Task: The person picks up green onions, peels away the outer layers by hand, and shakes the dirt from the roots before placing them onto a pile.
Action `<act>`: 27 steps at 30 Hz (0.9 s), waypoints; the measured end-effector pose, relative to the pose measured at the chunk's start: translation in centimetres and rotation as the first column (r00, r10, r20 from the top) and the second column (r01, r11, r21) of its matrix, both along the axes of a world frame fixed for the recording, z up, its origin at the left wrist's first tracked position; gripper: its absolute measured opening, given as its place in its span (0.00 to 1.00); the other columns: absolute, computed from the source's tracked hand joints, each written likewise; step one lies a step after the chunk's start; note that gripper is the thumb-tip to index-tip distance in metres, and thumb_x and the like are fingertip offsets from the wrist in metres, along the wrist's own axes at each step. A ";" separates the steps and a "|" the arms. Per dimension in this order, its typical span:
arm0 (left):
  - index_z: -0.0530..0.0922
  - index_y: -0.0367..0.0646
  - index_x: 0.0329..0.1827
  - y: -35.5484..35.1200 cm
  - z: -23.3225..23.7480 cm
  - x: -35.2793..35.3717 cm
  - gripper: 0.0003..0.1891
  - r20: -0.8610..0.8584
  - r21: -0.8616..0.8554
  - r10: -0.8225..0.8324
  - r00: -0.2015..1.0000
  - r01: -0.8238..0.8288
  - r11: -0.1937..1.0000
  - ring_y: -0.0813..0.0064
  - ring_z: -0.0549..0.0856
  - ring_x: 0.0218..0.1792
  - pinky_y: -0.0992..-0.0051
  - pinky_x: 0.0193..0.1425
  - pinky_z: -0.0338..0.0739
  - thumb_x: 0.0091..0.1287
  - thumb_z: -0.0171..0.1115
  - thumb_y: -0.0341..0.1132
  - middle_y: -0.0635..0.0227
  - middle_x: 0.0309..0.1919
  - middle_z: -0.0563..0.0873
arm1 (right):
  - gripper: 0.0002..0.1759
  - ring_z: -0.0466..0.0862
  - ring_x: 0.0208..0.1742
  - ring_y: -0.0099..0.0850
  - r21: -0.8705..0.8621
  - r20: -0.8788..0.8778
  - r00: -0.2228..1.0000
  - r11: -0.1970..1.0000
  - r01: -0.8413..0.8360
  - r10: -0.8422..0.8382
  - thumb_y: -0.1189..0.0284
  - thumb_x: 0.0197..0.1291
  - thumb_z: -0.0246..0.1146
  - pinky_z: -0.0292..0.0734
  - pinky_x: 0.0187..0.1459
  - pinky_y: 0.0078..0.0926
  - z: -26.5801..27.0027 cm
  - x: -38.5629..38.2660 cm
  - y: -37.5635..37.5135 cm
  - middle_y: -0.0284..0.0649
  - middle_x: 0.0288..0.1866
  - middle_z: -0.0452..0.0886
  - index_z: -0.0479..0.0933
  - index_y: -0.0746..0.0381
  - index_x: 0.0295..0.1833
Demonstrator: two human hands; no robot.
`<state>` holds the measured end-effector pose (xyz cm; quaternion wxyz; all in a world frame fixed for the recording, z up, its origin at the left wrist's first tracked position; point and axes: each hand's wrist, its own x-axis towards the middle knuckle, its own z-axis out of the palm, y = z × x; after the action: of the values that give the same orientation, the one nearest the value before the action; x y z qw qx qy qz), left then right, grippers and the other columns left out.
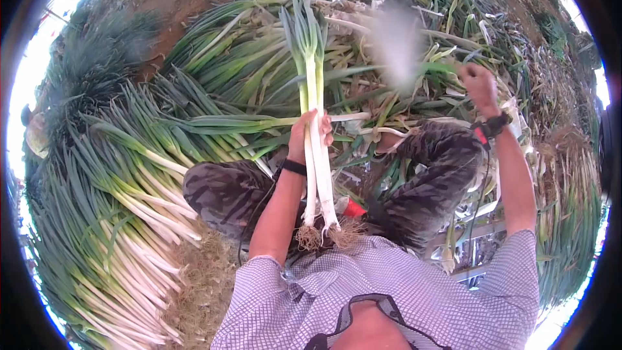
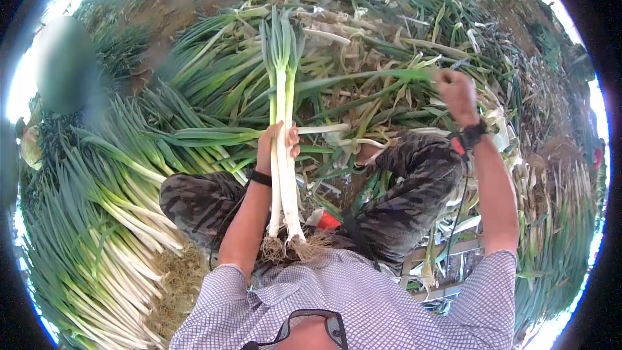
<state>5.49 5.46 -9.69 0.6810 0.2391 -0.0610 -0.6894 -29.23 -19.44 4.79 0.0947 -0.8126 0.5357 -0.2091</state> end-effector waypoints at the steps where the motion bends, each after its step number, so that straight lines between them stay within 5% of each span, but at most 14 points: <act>1: 0.72 0.36 0.51 -0.2 0.7 0.0 0.18 -0.029 -0.002 0.000 1.000 0.000 1.000 0.81 0.76 0.28 0.76 0.26 0.75 0.73 0.57 0.45 0.70 0.34 0.78 | 0.18 0.84 0.31 0.36 -0.072 -0.032 0.996 0.994 0.081 -0.083 0.58 0.68 0.60 0.77 0.37 0.36 -0.2 -1.8 -0.9 0.48 0.32 0.86 0.86 0.61 0.39; 4: 0.72 0.35 0.52 -0.3 1.2 0.7 0.19 -0.088 -0.077 0.018 0.996 -0.025 0.997 0.82 0.76 0.28 0.77 0.27 0.74 0.73 0.57 0.45 0.71 0.34 0.77 | 0.21 0.85 0.36 0.49 -0.168 0.028 0.975 0.961 0.220 -0.218 0.54 0.67 0.60 0.77 0.41 0.42 -3.8 -9.5 -5.1 0.52 0.36 0.86 0.86 0.62 0.42; 8: 0.70 0.33 0.53 0.4 1.9 2.4 0.21 -0.151 -0.160 0.083 0.985 -0.108 0.981 0.83 0.76 0.28 0.77 0.26 0.74 0.72 0.58 0.45 0.72 0.34 0.75 | 0.24 0.87 0.42 0.51 -0.159 -0.062 0.898 0.893 0.421 -0.435 0.54 0.66 0.62 0.78 0.48 0.43 -7.2 -21.1 -7.9 0.54 0.42 0.87 0.84 0.65 0.51; 11: 0.70 0.31 0.54 0.5 2.4 3.2 0.22 -0.234 -0.217 0.085 0.969 -0.137 0.966 0.82 0.76 0.27 0.75 0.25 0.75 0.71 0.57 0.44 0.71 0.33 0.75 | 0.27 0.87 0.42 0.50 -0.531 -0.243 0.923 0.837 0.132 -0.300 0.58 0.64 0.64 0.80 0.47 0.45 -12.1 -27.7 -11.0 0.53 0.45 0.88 0.79 0.66 0.61; 12: 0.72 0.32 0.53 0.5 2.7 3.3 0.21 -0.219 -0.201 0.091 0.972 -0.136 0.970 0.81 0.75 0.27 0.74 0.25 0.76 0.71 0.56 0.45 0.71 0.32 0.75 | 0.25 0.86 0.42 0.50 -0.085 -0.077 0.987 0.987 0.134 -0.140 0.61 0.65 0.63 0.80 0.45 0.43 -7.1 -18.0 -4.2 0.51 0.44 0.87 0.77 0.66 0.61; 13: 0.71 0.32 0.53 0.0 3.2 2.9 0.21 -0.213 -0.206 0.088 0.973 -0.133 0.969 0.81 0.76 0.27 0.74 0.25 0.76 0.71 0.56 0.44 0.71 0.32 0.75 | 0.22 0.85 0.42 0.50 0.346 0.115 0.974 0.927 0.143 -0.193 0.64 0.65 0.62 0.80 0.43 0.42 0.0 -5.6 4.2 0.50 0.43 0.86 0.76 0.66 0.60; 14: 0.71 0.32 0.53 -0.3 3.4 2.1 0.21 -0.224 -0.218 0.083 0.971 -0.133 0.967 0.81 0.76 0.27 0.74 0.25 0.76 0.72 0.56 0.44 0.71 0.32 0.75 | 0.17 0.84 0.47 0.46 0.457 0.391 0.920 0.871 -0.181 -0.013 0.70 0.65 0.60 0.80 0.46 0.38 -2.5 -3.1 5.8 0.48 0.49 0.85 0.77 0.64 0.58; 15: 0.71 0.32 0.53 -0.9 3.6 0.9 0.21 -0.241 -0.233 0.076 0.967 -0.134 0.963 0.81 0.76 0.27 0.74 0.24 0.76 0.72 0.56 0.44 0.71 0.32 0.75 | 0.16 0.84 0.48 0.43 0.552 0.467 0.883 0.763 -0.338 0.053 0.69 0.67 0.60 0.80 0.47 0.37 -1.8 1.3 9.8 0.47 0.49 0.85 0.78 0.64 0.56; 18: 0.71 0.31 0.53 -1.7 4.0 -0.8 0.21 -0.301 -0.261 0.058 0.952 -0.141 0.955 0.80 0.77 0.26 0.73 0.24 0.77 0.71 0.57 0.43 0.70 0.32 0.76 | 0.14 0.83 0.51 0.32 0.639 0.625 0.749 0.407 -0.653 0.220 0.65 0.73 0.59 0.81 0.49 0.35 -2.8 11.8 20.6 0.44 0.50 0.84 0.82 0.64 0.52; 20: 0.71 0.31 0.54 -1.8 4.6 -0.6 0.21 -0.326 -0.283 0.033 0.945 -0.131 0.950 0.80 0.77 0.26 0.72 0.24 0.77 0.72 0.56 0.44 0.70 0.32 0.76 | 0.18 0.81 0.34 0.22 0.523 0.761 0.583 0.262 -0.811 0.284 0.59 0.75 0.59 0.78 0.33 0.25 -5.0 13.9 23.4 0.36 0.34 0.82 0.82 0.65 0.48; 25: 0.72 0.33 0.53 0.4 4.9 1.1 0.21 -0.102 -0.228 0.044 0.994 -0.066 0.971 0.81 0.77 0.25 0.70 0.22 0.75 0.72 0.55 0.46 0.74 0.29 0.77 | 0.17 0.72 0.20 0.15 0.575 0.751 0.654 0.397 -0.715 0.090 0.61 0.76 0.57 0.69 0.22 0.17 -6.5 13.8 19.4 0.27 0.24 0.75 0.80 0.65 0.42; 27: 0.69 0.30 0.55 0.5 4.2 0.5 0.25 -0.091 -0.233 0.008 0.996 -0.029 0.972 0.77 0.80 0.30 0.73 0.30 0.80 0.70 0.59 0.46 0.71 0.31 0.76 | 0.17 0.71 0.19 0.15 0.593 0.756 0.655 0.410 -0.693 0.015 0.61 0.76 0.57 0.68 0.21 0.17 -5.6 13.9 18.1 0.27 0.23 0.75 0.80 0.64 0.40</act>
<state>6.02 5.91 -5.50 0.7130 0.1267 -0.1091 -0.6809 -15.36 -1.32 -0.86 0.7051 -0.6272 0.2922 -0.1552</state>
